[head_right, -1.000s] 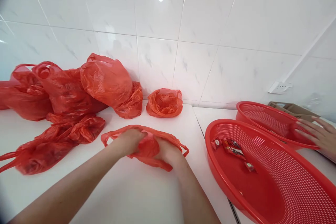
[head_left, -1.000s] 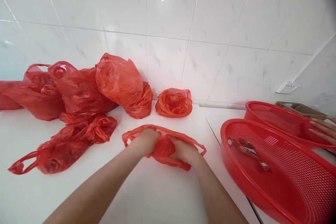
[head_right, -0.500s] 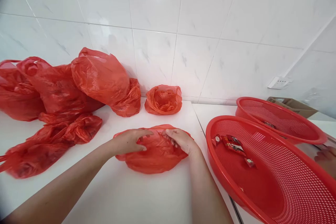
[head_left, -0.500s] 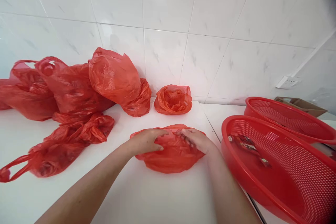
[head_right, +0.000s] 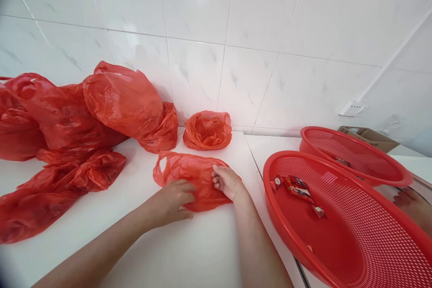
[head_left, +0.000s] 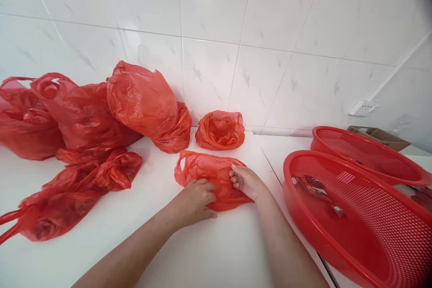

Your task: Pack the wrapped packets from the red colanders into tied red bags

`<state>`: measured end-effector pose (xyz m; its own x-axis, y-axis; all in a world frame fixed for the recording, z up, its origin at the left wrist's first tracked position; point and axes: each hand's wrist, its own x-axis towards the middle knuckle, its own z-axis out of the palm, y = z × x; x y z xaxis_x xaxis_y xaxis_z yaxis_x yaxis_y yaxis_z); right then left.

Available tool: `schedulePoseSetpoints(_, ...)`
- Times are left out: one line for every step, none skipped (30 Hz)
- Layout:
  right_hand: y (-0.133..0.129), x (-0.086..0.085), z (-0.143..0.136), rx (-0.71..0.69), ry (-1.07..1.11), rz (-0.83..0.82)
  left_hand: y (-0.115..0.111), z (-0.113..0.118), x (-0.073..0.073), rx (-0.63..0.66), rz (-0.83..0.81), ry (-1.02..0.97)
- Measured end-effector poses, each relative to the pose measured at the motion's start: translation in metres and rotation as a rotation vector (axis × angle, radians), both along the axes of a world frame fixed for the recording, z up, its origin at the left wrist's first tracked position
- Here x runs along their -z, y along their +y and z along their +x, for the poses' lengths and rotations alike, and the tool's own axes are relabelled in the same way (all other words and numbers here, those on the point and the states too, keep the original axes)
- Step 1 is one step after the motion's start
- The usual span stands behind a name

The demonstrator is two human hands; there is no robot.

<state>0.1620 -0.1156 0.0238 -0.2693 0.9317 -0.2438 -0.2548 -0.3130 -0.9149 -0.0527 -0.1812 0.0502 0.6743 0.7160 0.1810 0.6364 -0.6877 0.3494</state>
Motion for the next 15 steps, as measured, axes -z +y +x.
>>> schedulePoseSetpoints(0.002, 0.002, 0.000, 0.026, -0.001, -0.002, -0.001, 0.001, 0.001, 0.018, -0.037, 0.026)
schedulePoseSetpoints(0.003, 0.004, 0.001, 0.044, -0.009, 0.001, -0.003, 0.001, 0.001, 0.034, -0.075, 0.042)
schedulePoseSetpoints(0.004, 0.005, 0.002, 0.054, -0.014, 0.006, -0.005, 0.000, 0.001, 0.048, -0.100, 0.042)
schedulePoseSetpoints(0.003, 0.004, 0.002, 0.052, -0.027, 0.015, -0.007, 0.000, -0.001, 0.055, -0.101, 0.025)
schedulePoseSetpoints(0.002, 0.002, 0.002, 0.039, -0.061, 0.036, -0.009, -0.001, -0.003, 0.058, -0.071, -0.009)
schedulePoseSetpoints(-0.001, -0.002, 0.001, 0.017, -0.126, 0.069, -0.010, -0.001, -0.005, 0.060, -0.010, -0.051)
schedulePoseSetpoints(-0.005, -0.006, -0.001, -0.008, -0.219, 0.117, -0.012, -0.003, -0.008, 0.048, 0.084, -0.100)
schedulePoseSetpoints(-0.010, -0.010, -0.004, -0.030, -0.329, 0.186, -0.012, -0.005, -0.011, 0.019, 0.211, -0.150)
schedulePoseSetpoints(-0.015, -0.014, -0.008, -0.040, -0.445, 0.275, -0.011, -0.007, -0.013, -0.033, 0.353, -0.198)
schedulePoseSetpoints(-0.020, -0.018, -0.012, -0.034, -0.556, 0.371, -0.010, -0.011, -0.016, -0.108, 0.493, -0.242)
schedulePoseSetpoints(-0.025, -0.021, -0.016, -0.018, -0.652, 0.461, -0.008, -0.016, -0.017, -0.207, 0.617, -0.281)
schedulePoseSetpoints(-0.028, -0.022, -0.020, -0.008, -0.742, 0.535, -0.006, -0.021, -0.019, -0.324, 0.707, -0.319)
schedulePoseSetpoints(-0.030, -0.022, -0.023, -0.016, -0.830, 0.589, -0.004, -0.026, -0.020, -0.446, 0.753, -0.360)
schedulePoseSetpoints(-0.031, -0.022, -0.026, -0.049, -0.917, 0.613, -0.001, -0.031, -0.021, -0.559, 0.744, -0.403)
schedulePoseSetpoints(-0.032, -0.021, -0.029, -0.104, -0.994, 0.616, 0.001, -0.036, -0.022, -0.656, 0.673, -0.446)
